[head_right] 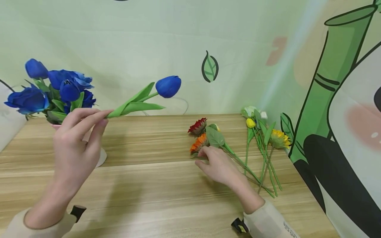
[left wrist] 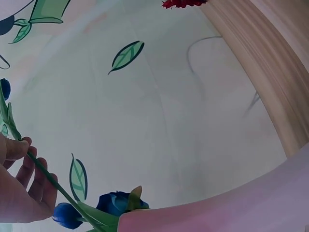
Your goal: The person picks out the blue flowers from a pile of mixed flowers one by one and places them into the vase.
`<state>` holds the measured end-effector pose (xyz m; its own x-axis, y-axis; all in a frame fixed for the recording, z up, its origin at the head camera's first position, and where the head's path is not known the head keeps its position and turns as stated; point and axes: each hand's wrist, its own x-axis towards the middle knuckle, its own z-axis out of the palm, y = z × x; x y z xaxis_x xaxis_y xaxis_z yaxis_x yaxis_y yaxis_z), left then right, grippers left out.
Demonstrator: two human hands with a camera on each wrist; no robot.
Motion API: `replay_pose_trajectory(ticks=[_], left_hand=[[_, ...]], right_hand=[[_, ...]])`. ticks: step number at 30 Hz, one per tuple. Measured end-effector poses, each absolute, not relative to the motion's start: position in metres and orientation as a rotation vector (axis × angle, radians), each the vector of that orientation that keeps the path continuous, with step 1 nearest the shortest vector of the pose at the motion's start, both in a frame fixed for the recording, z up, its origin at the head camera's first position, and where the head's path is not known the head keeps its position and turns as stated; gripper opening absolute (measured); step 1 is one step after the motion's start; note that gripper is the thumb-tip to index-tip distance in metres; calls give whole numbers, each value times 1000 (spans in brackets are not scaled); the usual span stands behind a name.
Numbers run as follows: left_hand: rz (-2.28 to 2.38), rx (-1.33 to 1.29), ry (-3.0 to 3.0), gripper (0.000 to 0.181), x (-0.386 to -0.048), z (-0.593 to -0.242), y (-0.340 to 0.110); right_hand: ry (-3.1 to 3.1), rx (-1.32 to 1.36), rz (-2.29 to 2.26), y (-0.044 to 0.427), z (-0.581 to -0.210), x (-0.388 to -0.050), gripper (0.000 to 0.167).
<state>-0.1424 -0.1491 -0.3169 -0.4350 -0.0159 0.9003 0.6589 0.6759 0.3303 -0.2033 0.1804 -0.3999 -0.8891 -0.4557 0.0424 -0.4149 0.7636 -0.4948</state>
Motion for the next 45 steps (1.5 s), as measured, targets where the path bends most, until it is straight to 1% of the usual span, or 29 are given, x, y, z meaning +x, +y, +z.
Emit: replay_pose_trajectory(ticks=[14, 25, 33, 45], left_hand=[[-807, -396, -1886, 16, -153, -318, -166], [-803, -285, -1920, 24, -156, -315, -178], [-806, -227, -1906, 21, -159, -319, -189], [-710, -150, -1973, 22, -158, -325, -204]], right_hand=[[2867, -714, -772, 181, -401, -205, 23], [2869, -711, -776, 182, -400, -204, 23], [2889, -738, -790, 183, -398, -205, 19], [2926, -720, -807, 188, -395, -207, 17]])
